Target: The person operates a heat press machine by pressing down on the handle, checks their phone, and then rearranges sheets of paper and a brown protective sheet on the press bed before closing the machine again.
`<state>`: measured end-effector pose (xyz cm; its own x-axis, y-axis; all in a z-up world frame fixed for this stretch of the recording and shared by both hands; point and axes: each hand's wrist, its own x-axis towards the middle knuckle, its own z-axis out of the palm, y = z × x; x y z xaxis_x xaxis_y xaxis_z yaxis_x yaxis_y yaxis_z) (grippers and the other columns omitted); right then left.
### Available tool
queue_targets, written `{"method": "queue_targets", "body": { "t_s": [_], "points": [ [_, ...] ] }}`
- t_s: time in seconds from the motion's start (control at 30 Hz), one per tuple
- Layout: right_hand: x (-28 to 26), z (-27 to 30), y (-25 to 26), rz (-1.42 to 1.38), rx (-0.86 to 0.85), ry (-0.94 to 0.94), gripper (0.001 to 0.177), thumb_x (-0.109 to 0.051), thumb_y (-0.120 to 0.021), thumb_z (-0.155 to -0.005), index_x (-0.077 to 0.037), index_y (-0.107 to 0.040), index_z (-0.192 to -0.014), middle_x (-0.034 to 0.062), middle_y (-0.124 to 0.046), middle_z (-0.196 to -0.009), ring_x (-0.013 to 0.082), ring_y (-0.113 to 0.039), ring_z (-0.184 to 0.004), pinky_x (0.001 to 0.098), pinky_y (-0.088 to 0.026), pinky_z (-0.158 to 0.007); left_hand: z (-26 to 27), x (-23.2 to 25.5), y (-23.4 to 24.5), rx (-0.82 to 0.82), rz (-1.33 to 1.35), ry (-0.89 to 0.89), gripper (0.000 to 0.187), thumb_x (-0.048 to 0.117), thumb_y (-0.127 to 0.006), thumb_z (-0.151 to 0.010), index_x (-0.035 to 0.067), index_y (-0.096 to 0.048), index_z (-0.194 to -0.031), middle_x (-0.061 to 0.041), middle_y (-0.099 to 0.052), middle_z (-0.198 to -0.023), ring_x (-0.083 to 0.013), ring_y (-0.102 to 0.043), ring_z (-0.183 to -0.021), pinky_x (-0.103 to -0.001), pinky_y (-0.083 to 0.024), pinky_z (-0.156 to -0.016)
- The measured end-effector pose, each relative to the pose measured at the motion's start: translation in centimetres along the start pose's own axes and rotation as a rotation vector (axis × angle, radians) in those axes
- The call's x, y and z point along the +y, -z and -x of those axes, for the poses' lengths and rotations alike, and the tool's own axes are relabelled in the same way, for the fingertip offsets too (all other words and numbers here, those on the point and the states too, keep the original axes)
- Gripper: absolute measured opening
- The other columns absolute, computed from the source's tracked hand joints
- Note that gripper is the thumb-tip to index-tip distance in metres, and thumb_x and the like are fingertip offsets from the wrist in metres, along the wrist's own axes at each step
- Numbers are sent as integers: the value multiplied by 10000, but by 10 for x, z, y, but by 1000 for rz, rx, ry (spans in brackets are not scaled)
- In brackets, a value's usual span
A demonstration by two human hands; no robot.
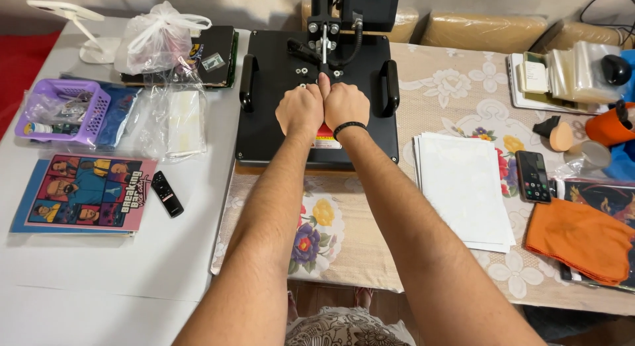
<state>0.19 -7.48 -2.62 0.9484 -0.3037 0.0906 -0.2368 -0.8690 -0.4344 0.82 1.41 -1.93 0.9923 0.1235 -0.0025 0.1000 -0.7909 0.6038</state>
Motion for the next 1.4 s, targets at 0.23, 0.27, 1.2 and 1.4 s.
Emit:
{"method": "queue_targets", "body": {
  "t_s": [0.23,0.27,1.2,1.4],
  "points": [
    [8,-11,-8,54,-2,-24,827,-716,-205,-973,-136,-780,-843,192,-747,-872,406,-726,-935,494,-572,-826,-8,-5,-9,20,-10,-31,597,378,-282,-970,12,-751,-925,-212,-756,-881,-393,-739,-943,-507,-577,-844],
    [8,-9,-7,62,9,-28,802,-716,-224,-972,-158,-783,-834,176,-747,-855,394,-731,-917,485,-576,-813,-7,-6,-10,23,19,-27,590,363,-285,-969,6,-752,-922,-212,-757,-877,-393,-741,-940,-509,-578,-850],
    [22,-21,-8,128,-35,-83,812,-735,-254,-1001,-140,-797,-890,217,-751,-902,414,-718,-968,514,-566,-837,-18,-3,-35,9,39,-10,613,345,-255,-958,29,-777,-897,-169,-768,-857,-356,-760,-891,-470,-604,-813],
    [17,-8,-3,89,-20,-76,830,-752,-249,-1007,-149,-805,-882,215,-751,-874,426,-723,-942,516,-570,-835,-5,3,-25,17,113,-27,604,331,-270,-952,0,-769,-879,-204,-758,-833,-399,-752,-884,-509,-599,-819]
  ]
}}
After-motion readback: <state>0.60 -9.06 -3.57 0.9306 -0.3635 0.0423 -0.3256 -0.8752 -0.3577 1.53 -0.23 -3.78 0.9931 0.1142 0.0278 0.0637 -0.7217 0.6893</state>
